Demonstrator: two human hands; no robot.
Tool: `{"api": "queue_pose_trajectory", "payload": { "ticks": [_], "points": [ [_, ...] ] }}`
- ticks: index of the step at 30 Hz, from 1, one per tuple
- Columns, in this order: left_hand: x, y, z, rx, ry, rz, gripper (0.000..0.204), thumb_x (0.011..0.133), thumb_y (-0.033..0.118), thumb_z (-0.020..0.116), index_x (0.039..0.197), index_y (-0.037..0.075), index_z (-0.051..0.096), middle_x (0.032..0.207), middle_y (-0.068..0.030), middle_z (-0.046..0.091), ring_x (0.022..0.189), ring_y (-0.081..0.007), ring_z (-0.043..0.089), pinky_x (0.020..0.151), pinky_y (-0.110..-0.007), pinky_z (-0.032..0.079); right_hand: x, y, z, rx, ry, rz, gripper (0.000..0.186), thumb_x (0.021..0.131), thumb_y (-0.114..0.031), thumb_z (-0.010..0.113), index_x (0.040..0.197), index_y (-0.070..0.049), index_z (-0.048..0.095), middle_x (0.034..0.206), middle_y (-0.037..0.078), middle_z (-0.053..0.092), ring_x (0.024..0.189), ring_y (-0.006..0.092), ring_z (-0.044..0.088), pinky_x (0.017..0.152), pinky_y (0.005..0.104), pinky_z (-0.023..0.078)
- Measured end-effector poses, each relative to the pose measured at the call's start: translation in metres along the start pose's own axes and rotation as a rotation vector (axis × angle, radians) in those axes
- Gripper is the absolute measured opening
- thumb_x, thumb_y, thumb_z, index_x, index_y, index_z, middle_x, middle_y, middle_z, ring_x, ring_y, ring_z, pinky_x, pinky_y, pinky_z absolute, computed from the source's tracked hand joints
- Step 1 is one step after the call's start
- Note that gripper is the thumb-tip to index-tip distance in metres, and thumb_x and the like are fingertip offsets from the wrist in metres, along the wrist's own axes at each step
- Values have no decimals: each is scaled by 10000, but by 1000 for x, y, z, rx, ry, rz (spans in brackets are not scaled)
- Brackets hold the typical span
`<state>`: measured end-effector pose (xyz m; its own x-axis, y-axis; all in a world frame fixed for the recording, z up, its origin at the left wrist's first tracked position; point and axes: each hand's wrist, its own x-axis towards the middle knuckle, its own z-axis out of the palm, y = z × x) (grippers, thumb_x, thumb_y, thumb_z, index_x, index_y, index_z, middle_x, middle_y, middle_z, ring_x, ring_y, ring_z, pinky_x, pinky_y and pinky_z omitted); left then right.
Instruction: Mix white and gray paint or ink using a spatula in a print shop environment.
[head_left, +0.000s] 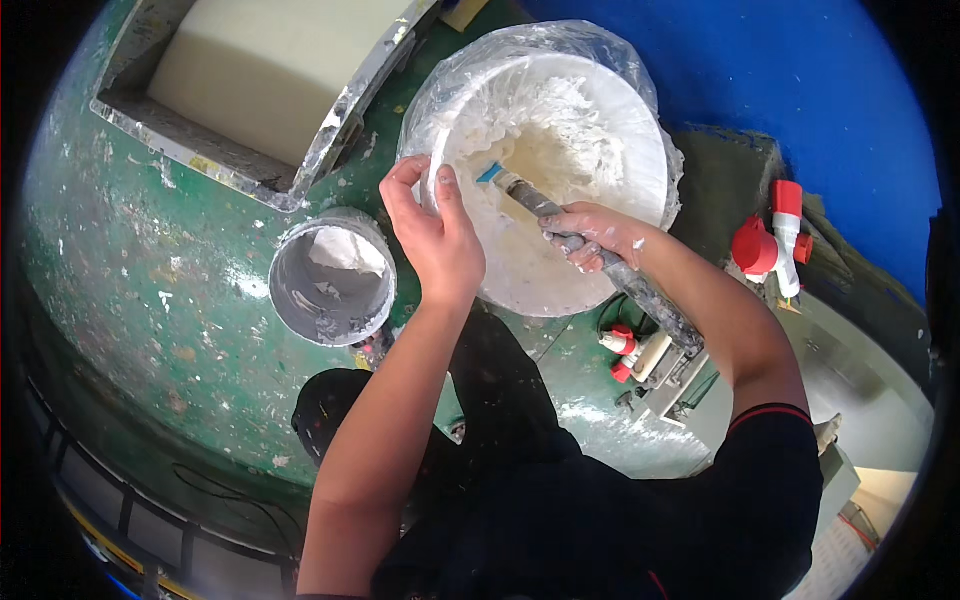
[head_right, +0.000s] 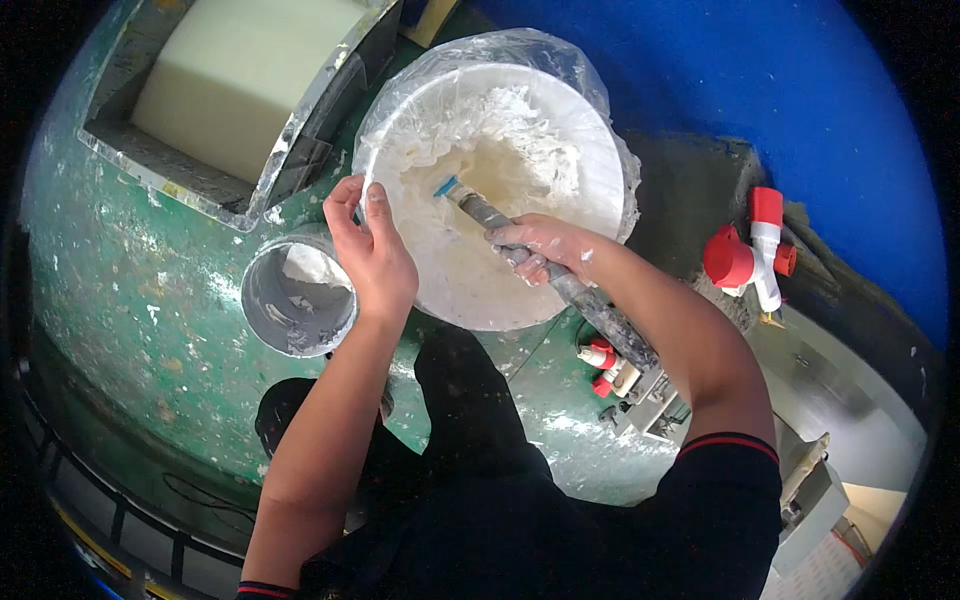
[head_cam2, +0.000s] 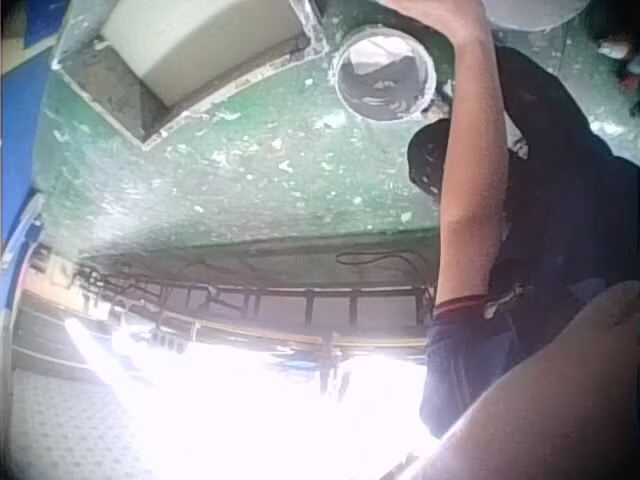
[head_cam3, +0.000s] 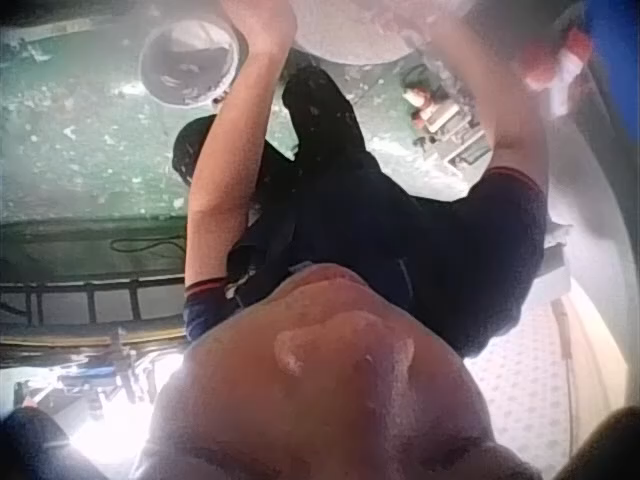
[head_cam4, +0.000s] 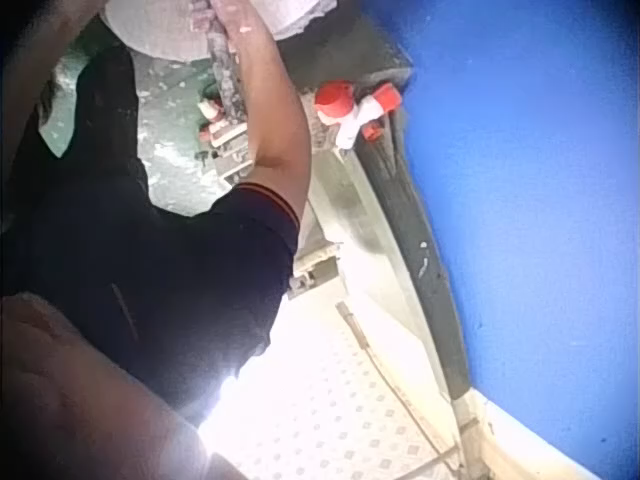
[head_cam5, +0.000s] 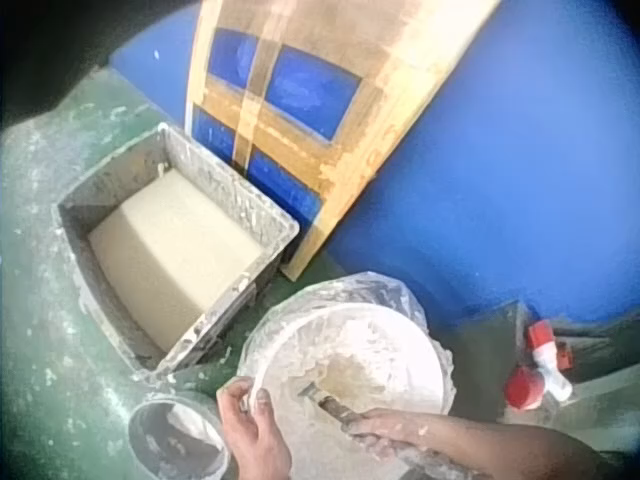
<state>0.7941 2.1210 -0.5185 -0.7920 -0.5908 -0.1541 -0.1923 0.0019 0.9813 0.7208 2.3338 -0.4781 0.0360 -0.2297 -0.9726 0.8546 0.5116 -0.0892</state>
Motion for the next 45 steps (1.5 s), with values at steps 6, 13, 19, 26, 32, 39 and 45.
{"api": "queue_pose_trajectory", "payload": {
  "ticks": [6, 13, 19, 26, 32, 39, 45],
  "points": [
    [1, 3, -7, 49, 34, 38, 359, 1051, 310, 599, 1201, -13, 549, 1175, -139, 582, 1122, -229, 540, 1002, -364, 427, -6, 17, 21, -118, 59, -150, 291, 998, -335, 622, 821, -127, 522, 605, -56, 402, 446, 64, 369, 408, 264, 331],
    [-12, 46, -42, -151, 0, -167, 442, 1066, 378, 506, 1226, -31, 551, 1224, -167, 571, 1183, -281, 544, 1054, -393, 403, -64, 48, 35, -89, 46, -217, 330, 992, -368, 672, 871, -101, 521, 621, -41, 398, 448, 69, 369, 385, 259, 312],
    [-27, 102, -110, -331, -29, -238, 333, 1029, 415, 518, 1215, 143, 562, 1296, -17, 605, 1257, -190, 511, 1018, -395, 378, -103, 99, 56, -20, 103, -288, 280, 999, -307, 659, 915, -88, 505, 646, -18, 415, 438, 84, 371, 395, 284, 308],
    [-56, 130, -133, -427, -45, -191, 252, 1015, 332, 562, 1169, 134, 575, 1198, -29, 652, 1127, -147, 587, 952, -352, 419, -110, 189, 73, 158, 74, -344, 211, 1014, -255, 631, 976, -106, 487, 632, -30, 412, 432, 80, 380, 398, 282, 330],
    [-123, 147, -119, -553, -531, 100, 176, 955, 74, 610, 1129, 61, 579, 961, -15, 678, 876, -115, 640, 777, -295, 518, -117, 232, 119, 26, 323, -612, 145, 993, -173, 621, 1007, -84, 508, 647, -1, 482, 455, 96, 452, 425, 280, 378],
    [-237, 169, -132, -674, -1132, 447, 268, 829, 182, 710, 1045, 71, 598, 938, -79, 643, 864, -283, 692, 720, -416, 540, -74, 266, 167, -15, 467, -1012, 229, 954, -86, 605, 1157, -12, 530, 754, 4, 552, 551, 62, 500, 497, 239, 417],
    [-266, 161, -157, -553, -1157, 513, 245, 854, 243, 686, 976, 84, 545, 924, -86, 627, 866, -335, 646, 709, -470, 500, 31, 268, 222, -495, 679, -1168, 287, 961, -129, 615, 1190, 6, 507, 803, 100, 606, 615, 184, 591, 570, 345, 495]
  ]
}}
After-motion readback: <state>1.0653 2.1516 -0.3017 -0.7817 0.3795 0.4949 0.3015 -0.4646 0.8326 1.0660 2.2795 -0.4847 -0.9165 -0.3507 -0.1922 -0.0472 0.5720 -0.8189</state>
